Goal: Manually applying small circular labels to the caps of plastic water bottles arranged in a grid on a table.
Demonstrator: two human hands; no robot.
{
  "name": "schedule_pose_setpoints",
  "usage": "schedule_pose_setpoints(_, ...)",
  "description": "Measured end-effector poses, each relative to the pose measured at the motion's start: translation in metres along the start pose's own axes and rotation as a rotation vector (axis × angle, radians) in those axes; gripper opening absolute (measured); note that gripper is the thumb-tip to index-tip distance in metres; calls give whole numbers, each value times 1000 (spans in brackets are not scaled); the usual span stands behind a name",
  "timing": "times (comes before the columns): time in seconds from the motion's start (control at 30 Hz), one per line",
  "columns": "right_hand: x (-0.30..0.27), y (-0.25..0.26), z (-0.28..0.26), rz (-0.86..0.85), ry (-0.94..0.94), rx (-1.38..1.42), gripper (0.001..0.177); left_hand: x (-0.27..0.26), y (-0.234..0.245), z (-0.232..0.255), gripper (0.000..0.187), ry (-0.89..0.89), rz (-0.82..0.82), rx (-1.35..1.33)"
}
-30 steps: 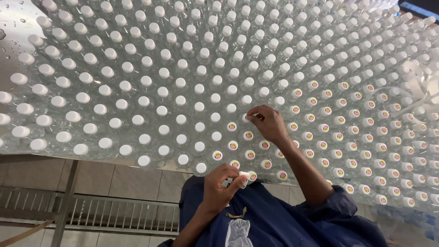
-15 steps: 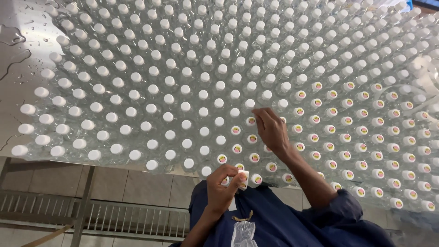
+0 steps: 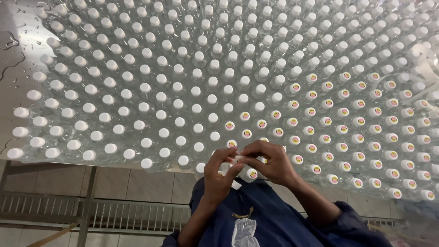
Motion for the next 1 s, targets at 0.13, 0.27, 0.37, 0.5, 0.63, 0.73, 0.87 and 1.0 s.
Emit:
schedule_pose_setpoints(0.13, 2, 3, -3, 24, -12, 31, 19, 5, -2, 12, 20, -72, -9, 69)
schedule_pose_setpoints(0.27, 2, 7, -4, 10, 36, -37, 17, 6, -1, 9, 8, -83, 40, 23)
schedule_pose_setpoints(0.37, 6, 7, -12, -2, 84, -103, 15, 7, -2, 5, 7, -64, 48, 10)
schedule_pose_setpoints(0.5, 10, 6, -17, -21, 117, -140, 14, 8, -1, -3, 9, -58, 92, 21)
schedule_pose_setpoints(0.63, 5, 5, -5, -18, 92, -143, 13, 8, -1, -8, 11, -59, 133, 45)
schedule_pose_setpoints(0.73, 4, 3, 2, -12, 58, -65, 13, 8, 0, -8, 14, -100, 148, 57)
schedule_pose_setpoints(0.87, 8, 0, 0, 9, 109, -93, 9, 10, 0, -6, 18, -113, 123, 62)
schedule_pose_setpoints(1.0, 10, -1, 0, 47, 130, -147, 8, 11, -4, 0, 14, -133, 53, 105)
Point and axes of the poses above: each hand's wrist, its own x-axis towards the middle knuckle, its own y-axis out of the back of the hand, z = x × y, the point moved 7 cm from there along x, towards the middle knuckle, and after that the axes turned 8 degrees about y, right-handed, at the moved point
